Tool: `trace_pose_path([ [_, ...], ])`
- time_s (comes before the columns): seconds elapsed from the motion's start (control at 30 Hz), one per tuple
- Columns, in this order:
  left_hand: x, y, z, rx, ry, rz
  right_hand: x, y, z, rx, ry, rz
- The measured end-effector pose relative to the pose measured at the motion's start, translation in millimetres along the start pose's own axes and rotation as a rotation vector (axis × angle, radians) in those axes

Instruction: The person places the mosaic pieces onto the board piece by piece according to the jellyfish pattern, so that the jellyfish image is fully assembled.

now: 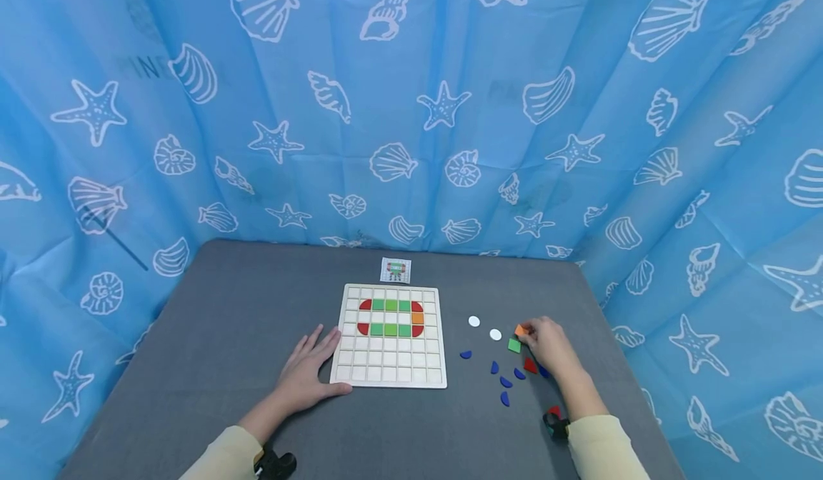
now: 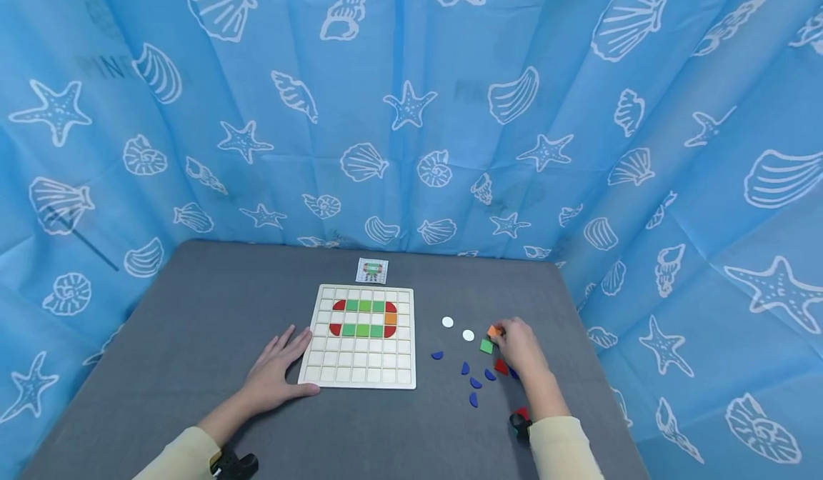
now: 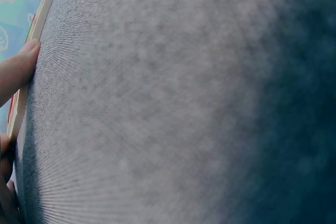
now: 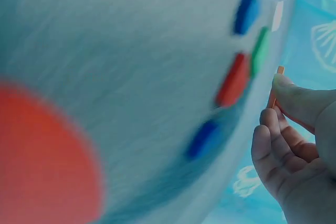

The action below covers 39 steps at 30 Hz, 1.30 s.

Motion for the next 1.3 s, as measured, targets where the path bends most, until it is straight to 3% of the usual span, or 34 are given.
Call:
trace_pose_path([
  [0.43, -1.6, 0.2, -0.7, 0.010, -0.010, 0.020, 18, -74, -29, 0.156, 0.091, 0.086],
  [0.7, -2.8, -1.0, -0.3, 0.032, -0.016, 0.022, 11, -111, -40, 0.228, 0.102, 0.118],
  [1.03, -4.5, 1.4, 5.4, -0.025, 0.007, 0.031, -1, -155, -47, 0.300, 0.073, 0.142],
  [1.3, -2.2, -2.4, 1.4, -0.001, -0.002, 0.018, -19, -197, -52, 0.398, 0.040, 0.121],
])
Point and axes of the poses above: each hand's wrist, its own z-axis towards the middle knuckle, its own x-axis out of the back of the hand, y = z × x, the point moved 7 cm from there along z, towards the middle knuckle, and after that the axes turned 15 degrees about -x, right-handed, at the moved point
